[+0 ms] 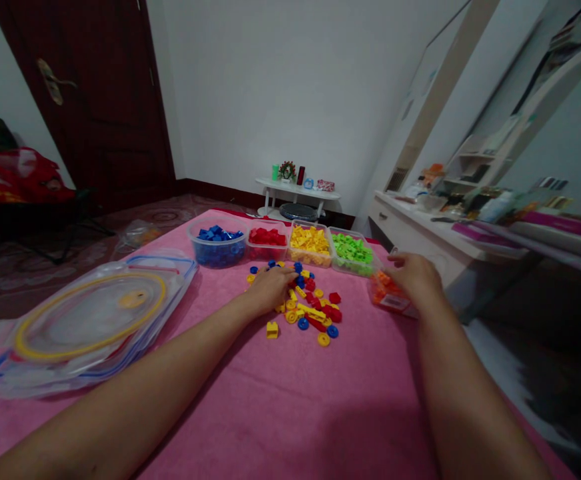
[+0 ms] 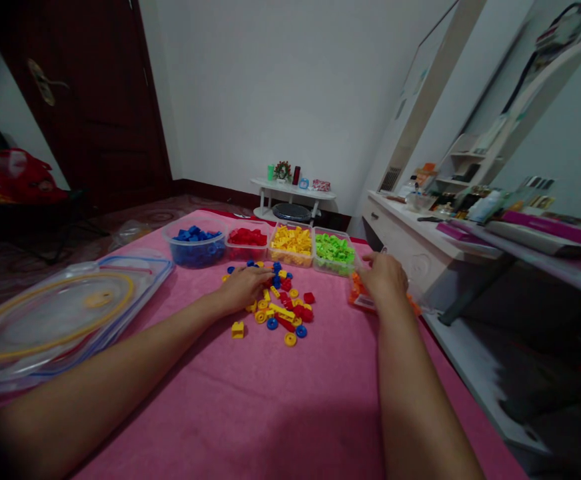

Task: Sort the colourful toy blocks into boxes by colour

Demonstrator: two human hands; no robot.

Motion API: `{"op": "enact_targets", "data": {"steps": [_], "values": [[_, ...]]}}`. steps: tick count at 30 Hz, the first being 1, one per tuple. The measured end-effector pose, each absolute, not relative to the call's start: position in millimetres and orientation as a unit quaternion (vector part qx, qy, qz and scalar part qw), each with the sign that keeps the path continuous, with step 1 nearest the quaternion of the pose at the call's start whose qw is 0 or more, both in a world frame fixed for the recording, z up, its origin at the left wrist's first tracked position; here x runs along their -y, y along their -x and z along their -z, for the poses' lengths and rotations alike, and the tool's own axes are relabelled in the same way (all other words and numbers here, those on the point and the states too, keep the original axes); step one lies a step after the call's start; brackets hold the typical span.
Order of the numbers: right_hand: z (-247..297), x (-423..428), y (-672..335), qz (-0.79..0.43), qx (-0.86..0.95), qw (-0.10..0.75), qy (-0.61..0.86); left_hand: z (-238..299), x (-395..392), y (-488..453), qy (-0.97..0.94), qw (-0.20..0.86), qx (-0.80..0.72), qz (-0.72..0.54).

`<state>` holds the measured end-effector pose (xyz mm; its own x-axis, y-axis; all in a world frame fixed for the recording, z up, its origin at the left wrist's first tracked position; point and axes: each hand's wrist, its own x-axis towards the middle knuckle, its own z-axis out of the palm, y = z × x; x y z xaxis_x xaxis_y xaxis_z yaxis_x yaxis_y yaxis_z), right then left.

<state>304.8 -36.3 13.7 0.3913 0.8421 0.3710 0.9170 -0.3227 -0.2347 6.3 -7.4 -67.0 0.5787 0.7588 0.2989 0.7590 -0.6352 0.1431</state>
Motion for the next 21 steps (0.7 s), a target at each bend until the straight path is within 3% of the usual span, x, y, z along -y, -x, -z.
{"op": "enact_targets", "data": {"steps": [5, 15, 21], "values": [[-6.9, 30.7, -257.9, 0.052, 0.649, 0.255, 0.715, 59.6, 11.1, -3.6, 0.869, 0.022, 0.473, 0.142], [9.7, 28.3, -221.6, 0.028, 0.714, 0.256, 0.651, 49.8, 7.3, 0.3, 0.869, 0.018, 0.462, 0.177], [14.1, 27.7, -219.0, 0.041, 0.727, 0.273, 0.628, 58.7, -23.2, -7.7, 0.884, -0.074, 0.439, 0.143]]}}
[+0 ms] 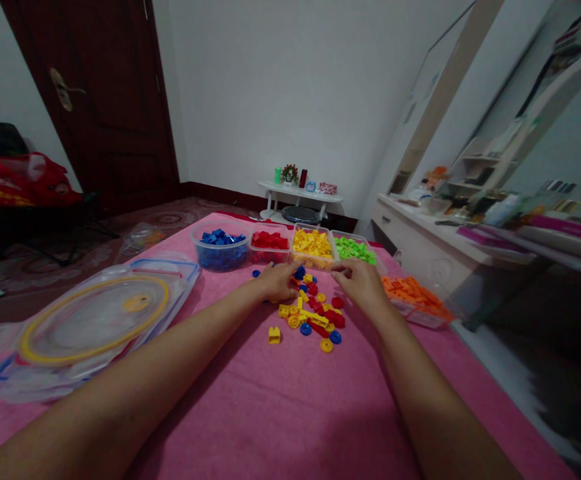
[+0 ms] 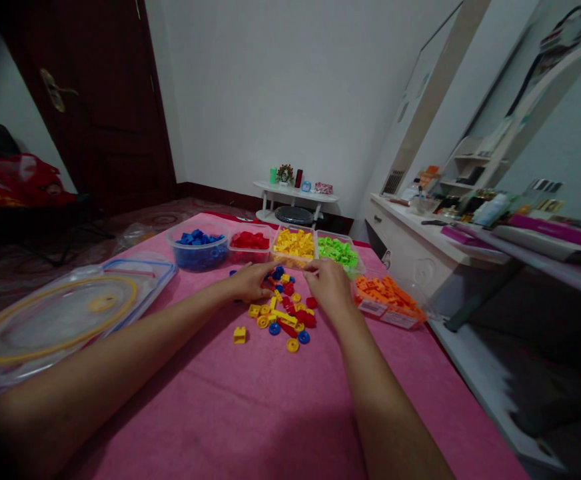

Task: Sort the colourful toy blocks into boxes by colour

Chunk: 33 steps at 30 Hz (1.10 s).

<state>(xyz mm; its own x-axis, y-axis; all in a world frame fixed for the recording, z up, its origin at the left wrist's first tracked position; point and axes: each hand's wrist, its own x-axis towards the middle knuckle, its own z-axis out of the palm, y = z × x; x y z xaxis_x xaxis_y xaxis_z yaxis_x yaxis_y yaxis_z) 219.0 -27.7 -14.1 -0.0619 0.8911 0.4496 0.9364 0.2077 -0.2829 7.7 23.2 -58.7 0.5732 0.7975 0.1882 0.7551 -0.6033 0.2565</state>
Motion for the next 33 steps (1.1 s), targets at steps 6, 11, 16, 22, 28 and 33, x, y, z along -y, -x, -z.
{"op": "enact_targets", "data": {"steps": [6, 11, 16, 22, 28, 33], "values": [[19.8, 30.1, -210.6, 0.018, 0.754, 0.277, 0.596, 60.7, -24.2, -8.0, -0.897, 0.090, -0.400, -0.166], [23.1, 33.9, -198.2, -0.011, 0.782, 0.265, 0.564, 59.0, -15.6, -3.4, -0.904, 0.070, -0.381, -0.181], [25.3, 37.4, -186.3, -0.049, 0.794, 0.279, 0.537, 62.2, -7.4, 2.0, -0.861, 0.160, -0.380, -0.299], [25.7, 42.3, -171.1, -0.193, 0.777, 0.367, 0.474, 45.8, 8.5, 3.4, -0.627, 0.522, -0.347, -0.463], [22.5, 45.2, -166.4, -0.186, 0.774, 0.386, 0.467, 33.9, 17.2, 1.5, -0.485, 0.686, -0.310, -0.446], [21.6, 47.0, -164.3, -0.184, 0.752, 0.392, 0.497, 41.4, 14.8, -1.8, -0.464, 0.707, -0.304, -0.438]]}}
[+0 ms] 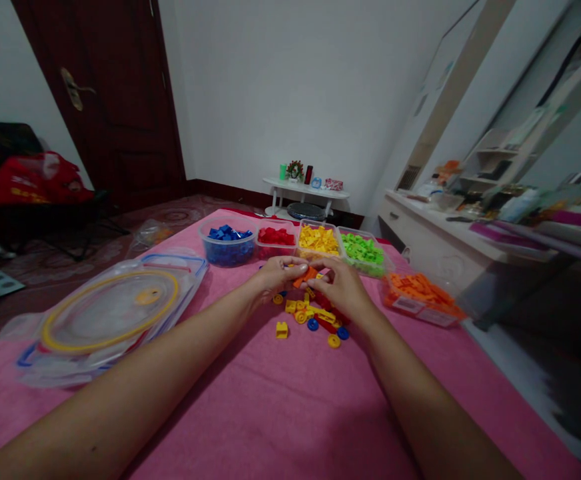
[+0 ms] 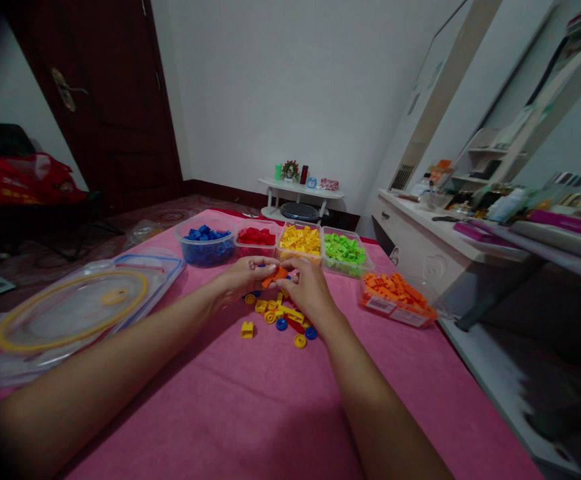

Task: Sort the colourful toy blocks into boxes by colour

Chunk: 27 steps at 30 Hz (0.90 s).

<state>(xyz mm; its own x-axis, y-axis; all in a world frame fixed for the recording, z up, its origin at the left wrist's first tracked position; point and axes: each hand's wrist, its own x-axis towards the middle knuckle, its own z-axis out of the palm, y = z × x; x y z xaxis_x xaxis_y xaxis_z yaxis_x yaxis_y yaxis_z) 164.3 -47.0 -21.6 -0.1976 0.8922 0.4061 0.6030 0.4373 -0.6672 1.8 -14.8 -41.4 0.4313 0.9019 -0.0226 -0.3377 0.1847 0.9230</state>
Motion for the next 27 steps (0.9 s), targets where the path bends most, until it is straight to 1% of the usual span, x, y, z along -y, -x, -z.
{"op": "enact_targets", "data": {"steps": [4, 11, 13, 15, 19, 22, 27], "values": [[21.6, 48.3, -161.3, -0.216, 0.725, 0.402, 0.516, 37.7, 18.7, -4.0, -0.466, 0.691, -0.330, -0.442], [22.3, 46.0, -160.0, -0.214, 0.703, 0.454, 0.503, 36.4, 20.1, -5.5, -0.441, 0.659, -0.374, -0.481], [21.4, 46.2, -158.8, -0.257, 0.684, 0.468, 0.497, 38.1, 18.1, -5.7, -0.434, 0.640, -0.384, -0.504], [20.1, 47.4, -156.9, -0.329, 0.651, 0.479, 0.488, 38.8, 16.6, -7.1, -0.420, 0.627, -0.371, -0.541], [20.5, 51.3, -152.9, -0.454, 0.589, 0.484, 0.461, 36.5, 19.2, -14.5, -0.338, 0.653, -0.313, -0.602], [23.1, 54.2, -150.6, -0.486, 0.565, 0.489, 0.453, 33.9, 26.7, -21.4, -0.298, 0.670, -0.310, -0.605], [23.8, 58.9, -146.6, -0.510, 0.539, 0.497, 0.451, 34.5, 37.2, -28.4, -0.343, 0.645, -0.287, -0.620]]}}
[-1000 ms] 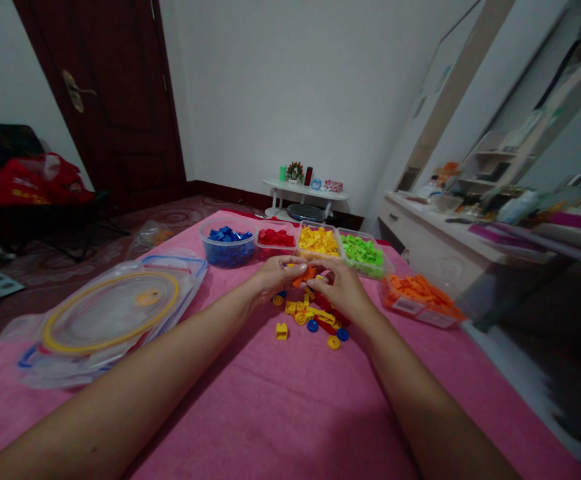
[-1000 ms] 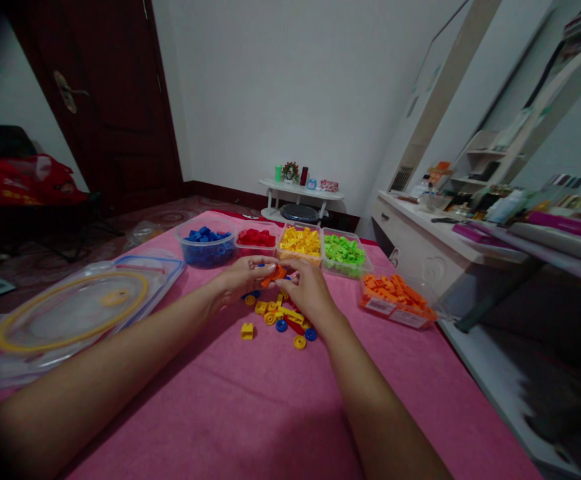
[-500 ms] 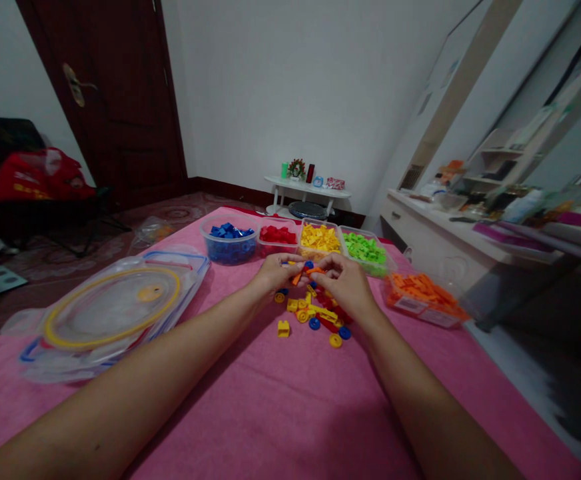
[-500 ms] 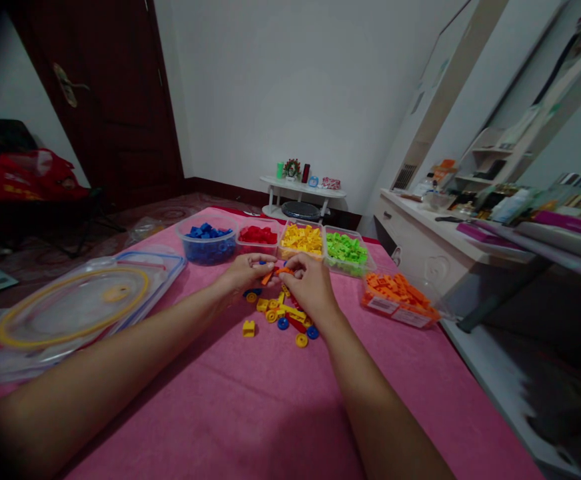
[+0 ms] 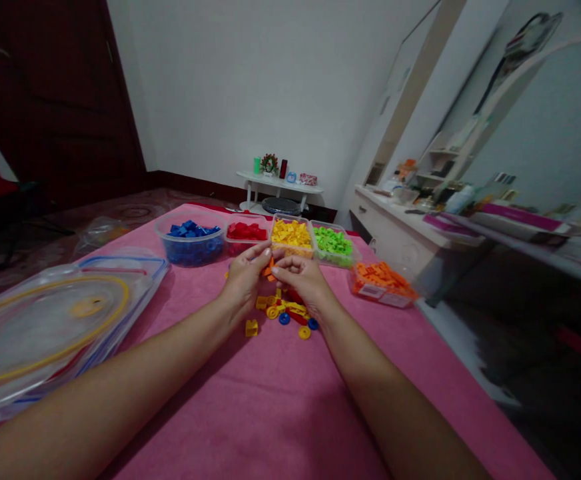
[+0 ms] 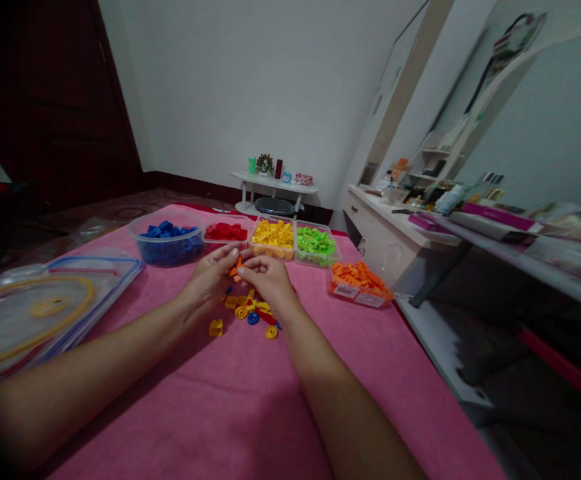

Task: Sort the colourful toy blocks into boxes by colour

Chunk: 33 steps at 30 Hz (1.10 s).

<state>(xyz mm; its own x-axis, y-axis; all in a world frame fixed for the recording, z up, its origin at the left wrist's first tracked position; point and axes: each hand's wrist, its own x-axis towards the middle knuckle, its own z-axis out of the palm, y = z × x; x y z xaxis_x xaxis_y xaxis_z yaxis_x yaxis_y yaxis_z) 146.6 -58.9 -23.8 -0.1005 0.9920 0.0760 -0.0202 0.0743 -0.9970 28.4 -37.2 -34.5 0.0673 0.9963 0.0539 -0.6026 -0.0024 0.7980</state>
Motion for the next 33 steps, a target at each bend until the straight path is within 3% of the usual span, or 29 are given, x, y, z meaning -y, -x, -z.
{"op": "enact_targets", "data": {"steps": [8, 17, 19, 23, 27, 30, 33], "values": [[28.8, 53.8, -140.2, -0.451, 0.543, 0.549, 0.447, 35.9, 42.2, -36.8, -0.366, 0.629, -0.279, -0.627], [14.2, 52.3, -151.2, -0.392, 0.617, 0.513, 0.450, 30.6, 49.8, -41.2, -0.404, 0.648, -0.245, -0.597], [1.7, 46.8, -171.8, -0.327, 0.627, 0.525, 0.473, 32.0, 46.3, -36.8, -0.451, 0.612, -0.255, -0.597], [-25.5, 41.0, -237.7, -0.080, 0.575, 0.564, 0.588, 39.7, 33.2, -25.9, -0.594, 0.463, -0.331, -0.569], [-32.5, 44.9, -304.0, 0.120, 0.522, 0.419, 0.733, 51.5, 25.8, -23.2, -0.708, 0.385, -0.380, -0.454], [-25.0, 47.8, -332.4, 0.142, 0.499, 0.300, 0.801, 57.3, 31.4, -24.8, -0.810, 0.316, -0.339, -0.360], [-21.8, 48.6, -334.7, 0.134, 0.489, 0.253, 0.824, 59.8, 42.6, -25.6, -0.899, 0.202, -0.274, -0.276]]}}
